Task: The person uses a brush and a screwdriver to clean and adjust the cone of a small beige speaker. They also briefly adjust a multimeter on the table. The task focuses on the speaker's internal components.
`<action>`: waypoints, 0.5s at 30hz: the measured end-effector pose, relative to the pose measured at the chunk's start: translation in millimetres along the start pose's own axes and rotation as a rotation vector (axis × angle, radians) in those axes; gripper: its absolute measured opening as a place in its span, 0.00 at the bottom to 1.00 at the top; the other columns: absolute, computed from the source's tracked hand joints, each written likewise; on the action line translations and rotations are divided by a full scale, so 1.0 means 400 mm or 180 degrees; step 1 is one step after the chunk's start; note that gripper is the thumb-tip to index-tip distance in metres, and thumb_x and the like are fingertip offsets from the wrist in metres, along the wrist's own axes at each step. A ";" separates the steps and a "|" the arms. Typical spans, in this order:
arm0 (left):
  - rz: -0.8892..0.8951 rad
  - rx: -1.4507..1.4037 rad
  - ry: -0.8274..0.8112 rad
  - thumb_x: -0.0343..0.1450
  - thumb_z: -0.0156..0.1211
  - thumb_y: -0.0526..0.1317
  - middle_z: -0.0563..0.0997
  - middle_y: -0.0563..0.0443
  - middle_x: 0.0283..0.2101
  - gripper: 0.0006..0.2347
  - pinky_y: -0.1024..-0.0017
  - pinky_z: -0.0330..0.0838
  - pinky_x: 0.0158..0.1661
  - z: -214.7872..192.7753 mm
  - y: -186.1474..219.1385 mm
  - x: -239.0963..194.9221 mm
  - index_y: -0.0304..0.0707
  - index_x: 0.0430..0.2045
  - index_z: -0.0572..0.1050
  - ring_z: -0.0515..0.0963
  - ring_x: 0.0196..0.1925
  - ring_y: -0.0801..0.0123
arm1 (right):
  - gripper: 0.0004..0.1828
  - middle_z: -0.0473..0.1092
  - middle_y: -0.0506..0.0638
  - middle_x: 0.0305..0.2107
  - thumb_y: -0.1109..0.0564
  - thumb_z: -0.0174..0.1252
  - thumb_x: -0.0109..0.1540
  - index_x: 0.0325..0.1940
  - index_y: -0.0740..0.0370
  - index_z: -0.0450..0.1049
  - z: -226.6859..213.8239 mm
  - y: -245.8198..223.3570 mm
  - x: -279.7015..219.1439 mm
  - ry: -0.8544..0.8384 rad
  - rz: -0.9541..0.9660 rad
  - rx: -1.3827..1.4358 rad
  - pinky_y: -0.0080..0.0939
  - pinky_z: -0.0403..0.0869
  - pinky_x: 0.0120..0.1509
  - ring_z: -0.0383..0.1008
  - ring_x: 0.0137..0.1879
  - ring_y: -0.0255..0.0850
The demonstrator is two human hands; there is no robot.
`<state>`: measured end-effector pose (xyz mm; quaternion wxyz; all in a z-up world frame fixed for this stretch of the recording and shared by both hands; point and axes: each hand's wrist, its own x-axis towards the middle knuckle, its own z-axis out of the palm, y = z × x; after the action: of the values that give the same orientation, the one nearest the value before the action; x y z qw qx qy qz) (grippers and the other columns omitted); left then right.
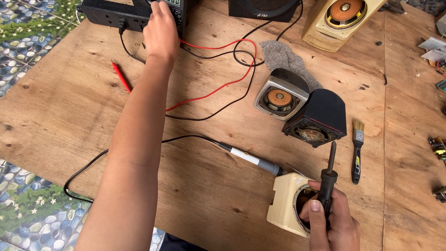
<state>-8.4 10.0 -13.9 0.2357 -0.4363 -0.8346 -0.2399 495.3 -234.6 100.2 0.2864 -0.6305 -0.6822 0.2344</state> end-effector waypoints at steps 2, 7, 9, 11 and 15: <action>0.0220 0.0362 0.0080 0.64 0.59 0.23 0.70 0.44 0.43 0.15 0.58 0.80 0.21 0.025 -0.011 -0.002 0.37 0.38 0.64 0.83 0.34 0.57 | 0.17 0.73 0.42 0.17 0.48 0.49 0.67 0.55 0.49 0.77 0.000 -0.001 -0.001 0.0008 0.0015 -0.0040 0.34 0.68 0.34 0.70 0.22 0.35; 0.0763 0.1176 0.0410 0.64 0.61 0.32 0.68 0.51 0.39 0.13 0.78 0.74 0.17 0.049 -0.033 -0.005 0.41 0.37 0.64 0.77 0.30 0.78 | 0.16 0.73 0.43 0.17 0.49 0.49 0.67 0.55 0.49 0.77 0.005 0.000 -0.003 0.0083 0.0038 0.0010 0.33 0.68 0.36 0.69 0.22 0.34; 0.0879 0.1207 0.0354 0.65 0.60 0.33 0.68 0.49 0.40 0.12 0.78 0.75 0.16 0.046 -0.040 -0.002 0.40 0.38 0.65 0.78 0.30 0.78 | 0.16 0.73 0.42 0.17 0.49 0.49 0.67 0.55 0.48 0.77 0.004 -0.001 -0.004 0.0084 0.0048 -0.0045 0.33 0.67 0.35 0.69 0.22 0.35; 0.0989 0.1241 0.0303 0.66 0.59 0.33 0.68 0.48 0.41 0.11 0.78 0.75 0.16 0.046 -0.047 0.002 0.39 0.39 0.66 0.78 0.30 0.78 | 0.16 0.73 0.42 0.17 0.49 0.49 0.67 0.56 0.47 0.77 0.004 -0.004 -0.004 0.0084 0.0049 -0.0097 0.34 0.67 0.34 0.69 0.21 0.35; 0.1045 0.1191 0.0300 0.67 0.58 0.33 0.67 0.48 0.42 0.11 0.77 0.76 0.16 0.039 -0.049 0.000 0.40 0.39 0.65 0.78 0.29 0.79 | 0.17 0.74 0.43 0.17 0.47 0.48 0.67 0.55 0.49 0.78 0.005 -0.013 -0.006 0.0121 0.0151 -0.0140 0.35 0.66 0.32 0.68 0.20 0.35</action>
<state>-27.7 9.8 -29.8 0.3868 -0.5031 -0.7705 -0.0599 490.2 -237.4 101.9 0.2797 -0.6570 -0.6666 0.2141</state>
